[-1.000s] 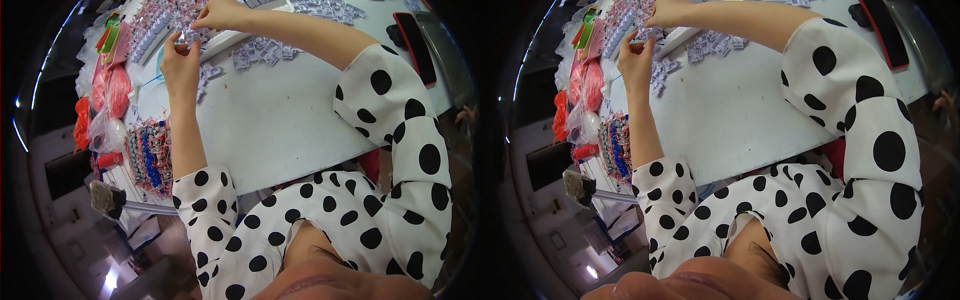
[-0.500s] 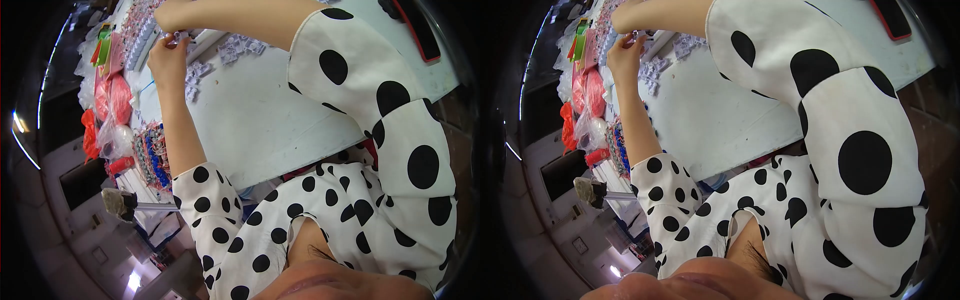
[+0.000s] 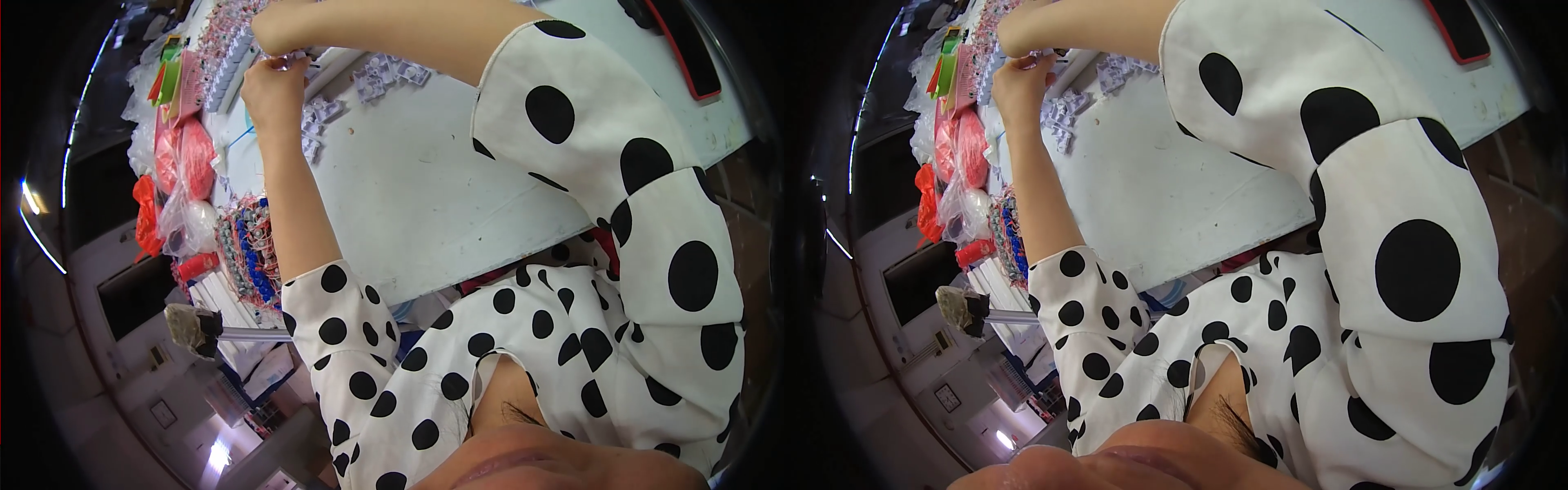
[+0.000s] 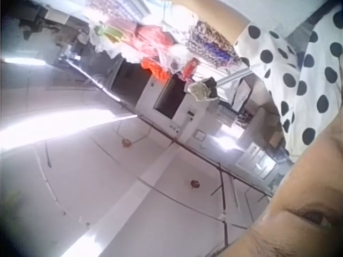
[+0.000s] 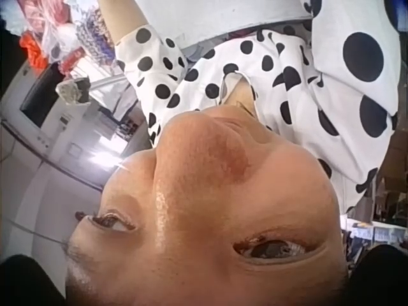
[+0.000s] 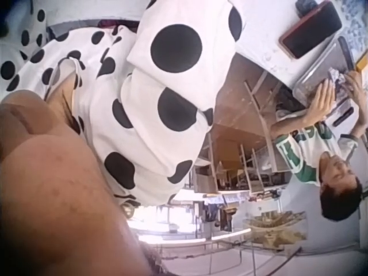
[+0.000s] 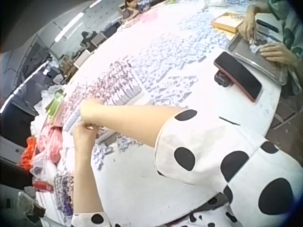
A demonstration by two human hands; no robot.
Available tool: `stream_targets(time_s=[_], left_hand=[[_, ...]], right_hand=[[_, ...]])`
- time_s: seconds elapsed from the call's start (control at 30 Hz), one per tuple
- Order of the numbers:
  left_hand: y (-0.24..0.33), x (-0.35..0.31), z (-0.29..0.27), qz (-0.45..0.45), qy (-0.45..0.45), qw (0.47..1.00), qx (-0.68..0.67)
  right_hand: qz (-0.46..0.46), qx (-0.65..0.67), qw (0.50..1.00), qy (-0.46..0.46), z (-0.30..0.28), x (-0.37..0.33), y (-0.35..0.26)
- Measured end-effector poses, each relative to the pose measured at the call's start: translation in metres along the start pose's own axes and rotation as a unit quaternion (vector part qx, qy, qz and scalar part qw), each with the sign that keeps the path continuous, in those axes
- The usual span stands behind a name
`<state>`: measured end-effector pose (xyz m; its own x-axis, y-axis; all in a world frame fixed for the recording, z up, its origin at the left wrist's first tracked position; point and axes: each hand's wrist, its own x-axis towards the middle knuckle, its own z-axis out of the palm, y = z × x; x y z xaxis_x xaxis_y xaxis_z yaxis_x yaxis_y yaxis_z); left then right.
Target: The person assembles small electronic motors into plastic housings and connects wires by hand.
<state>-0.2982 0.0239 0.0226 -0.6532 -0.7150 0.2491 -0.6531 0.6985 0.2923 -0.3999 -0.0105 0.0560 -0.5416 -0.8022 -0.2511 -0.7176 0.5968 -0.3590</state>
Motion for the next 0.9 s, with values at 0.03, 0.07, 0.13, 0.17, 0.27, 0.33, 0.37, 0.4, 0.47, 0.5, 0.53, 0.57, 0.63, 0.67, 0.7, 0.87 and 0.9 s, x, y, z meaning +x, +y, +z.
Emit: stream_targets(time_s=[0.03, 0.07, 0.13, 0.17, 0.27, 0.33, 0.37, 0.4, 0.47, 0.5, 0.53, 0.57, 0.63, 0.67, 0.7, 0.87, 0.9], left_hand=[[0.008, 0.000, 0.005, -0.012, -0.017, 1.000, -0.011], [-0.005, -0.004, -0.005, -0.037, -0.021, 0.999, -0.011], [-0.021, -0.006, -0.015, -0.045, -0.008, 0.999, 0.013], [-0.012, -0.001, -0.006, -0.030, -0.014, 0.999, 0.022], [-0.004, 0.002, 0.022, 0.001, 0.053, 0.998, 0.029], [-0.023, -0.003, 0.015, -0.027, 0.043, 0.998, 0.031], [-0.022, -0.003, 0.011, -0.038, 0.034, 0.998, 0.026], [-0.019, -0.003, 0.008, -0.039, 0.037, 0.998, 0.026], [-0.016, 0.002, 0.010, -0.018, 0.012, 0.998, 0.067], [-0.015, 0.002, 0.010, -0.020, 0.017, 0.998, 0.065], [-0.015, 0.002, 0.010, -0.010, 0.017, 0.995, 0.093], [-0.012, 0.005, 0.016, 0.007, 0.014, 0.993, 0.119], [-0.013, 0.011, 0.028, 0.013, 0.008, 0.995, 0.100], [-0.040, 0.006, 0.011, -0.009, 0.004, 0.994, 0.106], [-0.059, -0.001, -0.013, -0.022, 0.015, 0.993, 0.113], [0.010, -0.070, -0.072, -0.036, 0.115, 0.954, -0.275], [0.006, -0.098, -0.090, -0.008, 0.144, 0.942, -0.304]], right_hand=[[0.180, -0.153, 0.970, -0.056, -0.006, 0.001, -0.010], [0.165, -0.154, 0.973, -0.052, 0.005, 0.001, -0.013], [-0.236, 0.093, 0.955, 0.155, 0.037, 0.008, 0.013], [-0.227, 0.088, 0.957, 0.158, 0.038, 0.020, 0.026], [-0.179, 0.165, 0.963, 0.112, 0.038, 0.035, 0.040], [-0.233, 0.111, 0.958, 0.125, 0.039, 0.013, 0.029], [-0.236, 0.111, 0.957, 0.126, 0.036, 0.008, 0.032], [-0.227, 0.099, 0.959, 0.137, 0.033, 0.003, 0.036], [-0.223, 0.082, 0.960, 0.149, 0.023, -0.010, 0.044], [-0.216, 0.097, 0.960, 0.151, 0.016, -0.017, 0.049], [-0.209, 0.110, 0.959, 0.154, 0.008, -0.026, 0.055], [-0.205, 0.104, 0.960, 0.161, 0.005, -0.027, 0.068], [-0.250, 0.051, 0.948, 0.191, -0.001, -0.031, 0.096], [-0.272, 0.056, 0.942, 0.190, -0.007, -0.064, 0.075], [-0.216, 0.005, 0.960, 0.176, -0.025, -0.128, 0.061], [-0.226, 0.072, 0.969, 0.069, -0.042, -0.220, 0.207], [-0.216, 0.068, 0.971, 0.072, -0.040, -0.238, 0.221]])
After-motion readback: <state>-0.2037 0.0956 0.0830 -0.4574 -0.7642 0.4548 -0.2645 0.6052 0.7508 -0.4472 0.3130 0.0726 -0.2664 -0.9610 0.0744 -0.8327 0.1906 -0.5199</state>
